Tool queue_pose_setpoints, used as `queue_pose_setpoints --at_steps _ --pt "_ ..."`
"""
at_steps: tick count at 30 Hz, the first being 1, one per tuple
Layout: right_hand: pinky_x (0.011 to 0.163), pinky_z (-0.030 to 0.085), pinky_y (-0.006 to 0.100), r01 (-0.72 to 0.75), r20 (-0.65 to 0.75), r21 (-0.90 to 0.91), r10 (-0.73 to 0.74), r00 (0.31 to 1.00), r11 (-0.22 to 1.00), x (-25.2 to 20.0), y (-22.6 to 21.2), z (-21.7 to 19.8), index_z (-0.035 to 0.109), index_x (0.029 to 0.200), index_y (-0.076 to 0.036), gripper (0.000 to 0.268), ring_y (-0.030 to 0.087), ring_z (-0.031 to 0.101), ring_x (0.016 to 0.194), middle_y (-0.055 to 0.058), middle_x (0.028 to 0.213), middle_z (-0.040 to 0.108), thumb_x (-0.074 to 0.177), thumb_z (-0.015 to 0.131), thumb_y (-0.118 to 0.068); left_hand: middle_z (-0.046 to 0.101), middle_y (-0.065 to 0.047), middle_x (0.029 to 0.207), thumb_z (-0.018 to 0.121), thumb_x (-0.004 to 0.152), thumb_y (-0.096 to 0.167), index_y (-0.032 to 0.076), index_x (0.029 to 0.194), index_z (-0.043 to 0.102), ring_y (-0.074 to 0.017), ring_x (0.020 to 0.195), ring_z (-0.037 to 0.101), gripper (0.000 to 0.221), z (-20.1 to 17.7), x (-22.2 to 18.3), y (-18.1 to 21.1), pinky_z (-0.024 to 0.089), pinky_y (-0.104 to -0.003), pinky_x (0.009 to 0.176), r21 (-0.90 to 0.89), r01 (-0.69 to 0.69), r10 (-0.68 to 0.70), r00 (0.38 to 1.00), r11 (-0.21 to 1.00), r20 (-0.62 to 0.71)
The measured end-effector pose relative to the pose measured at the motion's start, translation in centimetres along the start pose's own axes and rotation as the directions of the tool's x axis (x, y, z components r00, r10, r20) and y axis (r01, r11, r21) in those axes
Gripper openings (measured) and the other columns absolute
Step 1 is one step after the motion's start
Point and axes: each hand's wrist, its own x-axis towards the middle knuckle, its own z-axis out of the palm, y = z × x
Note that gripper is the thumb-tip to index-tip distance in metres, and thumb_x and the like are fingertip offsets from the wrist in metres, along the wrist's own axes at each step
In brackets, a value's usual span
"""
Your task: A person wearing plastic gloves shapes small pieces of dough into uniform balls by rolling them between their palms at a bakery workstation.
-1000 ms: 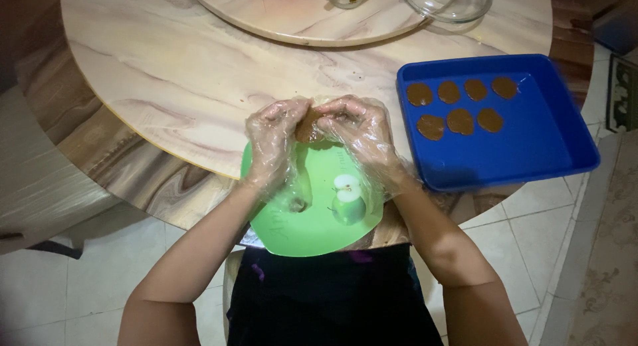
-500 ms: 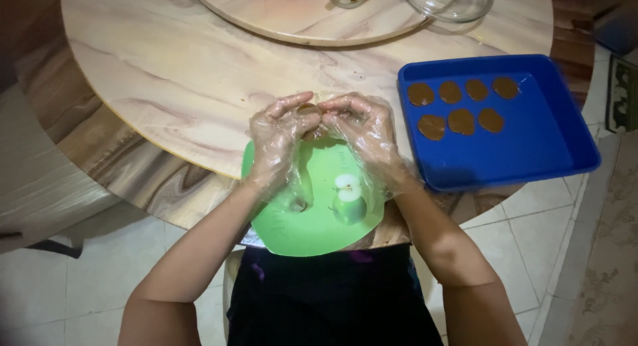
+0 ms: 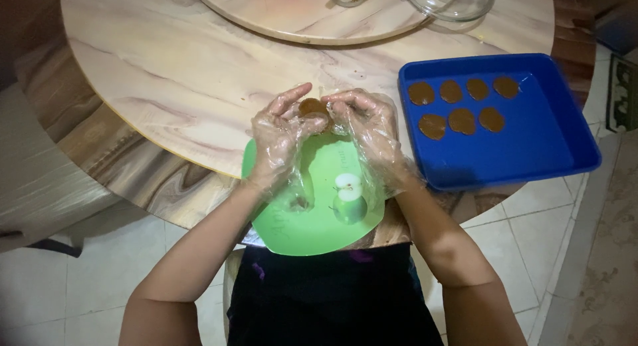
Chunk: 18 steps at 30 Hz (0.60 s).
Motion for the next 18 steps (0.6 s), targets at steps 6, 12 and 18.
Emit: queue_pose_setpoints --at_steps 6,12,18 --pt "0.063 0.058 0.026 0.04 0.01 -0.051 -0.039 0.999 0.998 -0.1 0.1 0.2 0.074 0.104 0.008 0.013 0.01 0.062 0.077 0.013 0.087 0.065 0.097 0.072 -0.002 0.07 -0.023 0.112 0.088 0.075 0.001 -0.003 0.126 0.064 -0.0219 0.086 0.074 0.057 -0.4 -0.1 -0.7 0.064 -0.037 0.087 -0.062 0.134 -0.136 0.991 0.989 -0.015" --pt "0.064 0.056 0.023 0.018 0.014 0.024 -0.018 1.0 1.0 0.1 -0.9 0.2 0.072 0.109 0.011 0.016 0.011 0.06 0.077 0.014 0.087 0.064 0.097 0.071 0.001 0.061 -0.026 0.125 0.084 0.083 0.006 -0.003 0.128 0.062 -0.0204 0.086 0.07 0.051 -1.2 0.0 -1.4 0.06 -0.039 0.094 -0.1 0.126 -0.131 0.99 0.987 -0.043" --pt "0.065 0.057 0.023 0.016 -0.002 -0.027 -0.016 1.0 0.999 0.0 -0.1 -0.1 0.073 0.114 0.008 0.019 0.009 0.06 0.08 0.013 0.094 0.064 0.096 0.073 0.0 0.058 -0.027 0.126 0.088 0.077 0.007 -0.002 0.13 0.062 -0.0313 0.104 0.068 0.06 -0.3 -0.6 -0.6 0.061 -0.045 0.094 -0.045 0.103 -0.103 0.995 0.994 -0.003"
